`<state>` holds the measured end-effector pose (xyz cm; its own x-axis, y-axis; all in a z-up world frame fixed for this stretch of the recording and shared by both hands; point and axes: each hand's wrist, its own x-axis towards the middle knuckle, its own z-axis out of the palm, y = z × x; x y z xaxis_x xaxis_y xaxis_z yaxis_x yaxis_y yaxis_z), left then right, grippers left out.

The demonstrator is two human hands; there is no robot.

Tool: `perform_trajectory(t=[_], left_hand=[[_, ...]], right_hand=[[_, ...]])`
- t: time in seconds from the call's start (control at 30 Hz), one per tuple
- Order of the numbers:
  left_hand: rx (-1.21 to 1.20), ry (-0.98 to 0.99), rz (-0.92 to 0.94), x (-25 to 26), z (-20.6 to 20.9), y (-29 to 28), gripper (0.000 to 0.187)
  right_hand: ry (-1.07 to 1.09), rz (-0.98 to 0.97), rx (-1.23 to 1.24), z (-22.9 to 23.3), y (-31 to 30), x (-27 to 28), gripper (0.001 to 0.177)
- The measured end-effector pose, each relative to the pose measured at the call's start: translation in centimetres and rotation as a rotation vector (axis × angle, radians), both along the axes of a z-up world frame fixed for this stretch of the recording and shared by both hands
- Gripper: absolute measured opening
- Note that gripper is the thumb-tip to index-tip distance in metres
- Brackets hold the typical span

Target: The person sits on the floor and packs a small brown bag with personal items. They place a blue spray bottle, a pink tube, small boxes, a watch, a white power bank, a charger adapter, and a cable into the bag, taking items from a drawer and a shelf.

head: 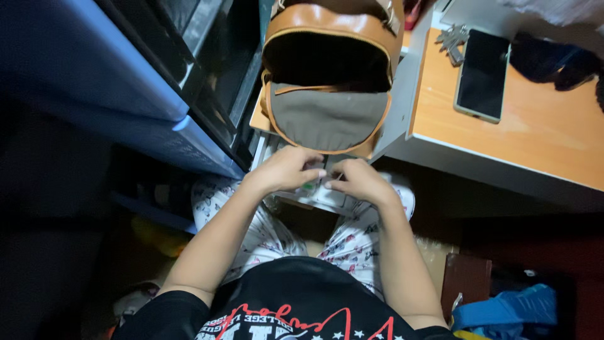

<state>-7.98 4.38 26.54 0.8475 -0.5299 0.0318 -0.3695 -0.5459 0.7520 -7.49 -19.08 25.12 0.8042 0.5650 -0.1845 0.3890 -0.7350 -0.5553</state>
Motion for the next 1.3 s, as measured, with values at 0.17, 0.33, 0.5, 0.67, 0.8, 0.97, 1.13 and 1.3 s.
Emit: perform_trajectory(t=[0.17, 0.33, 0.5, 0.67, 0.8, 0.97, 1.13, 1.3], left_hand=[[-0.280, -0.053, 0.175, 0.4, 6.0, -0.3, 0.031], [-0.156, -0.586, 0.355, 2.4, 7.1, -1.4, 0.038], [0.057, -0.731, 0.413, 3.6, 4.9, -3.0, 0.079], [0.105, -0.695, 0.450, 3.0, 2.3, -3.7, 0.066], [0.079, -0.724, 0.472, 3.1, 1.3, -3.7, 0.060], [0.051, -0.711, 0.480, 3.4, 1.2, -3.7, 0.059], [0.059, -0.683, 0.484, 3.3, 1.2, -3.9, 0.057], [0.063, -0.679, 0.482, 3.2, 1.0, -3.9, 0.058]], right_hand=[[-0.025, -0.177, 0.261, 5.6, -0.1, -0.4, 0.033], [-0.113, -0.337, 0.412, 7.0, 0.6, -0.3, 0.027], [-0.272, -0.369, 0.507, 6.8, 1.3, 0.0, 0.020], [-0.586, -0.354, 0.487, 6.4, 2.1, 1.2, 0.017], [-0.875, -0.234, 0.354, 6.1, 3.1, 2.4, 0.037], [-0.817, -0.291, 0.152, 5.2, 4.3, 2.6, 0.049], [-0.851, -0.317, 0.159, 4.4, 4.5, 2.5, 0.049], [-0.867, -0.332, 0.176, 4.0, 4.6, 2.4, 0.050]])
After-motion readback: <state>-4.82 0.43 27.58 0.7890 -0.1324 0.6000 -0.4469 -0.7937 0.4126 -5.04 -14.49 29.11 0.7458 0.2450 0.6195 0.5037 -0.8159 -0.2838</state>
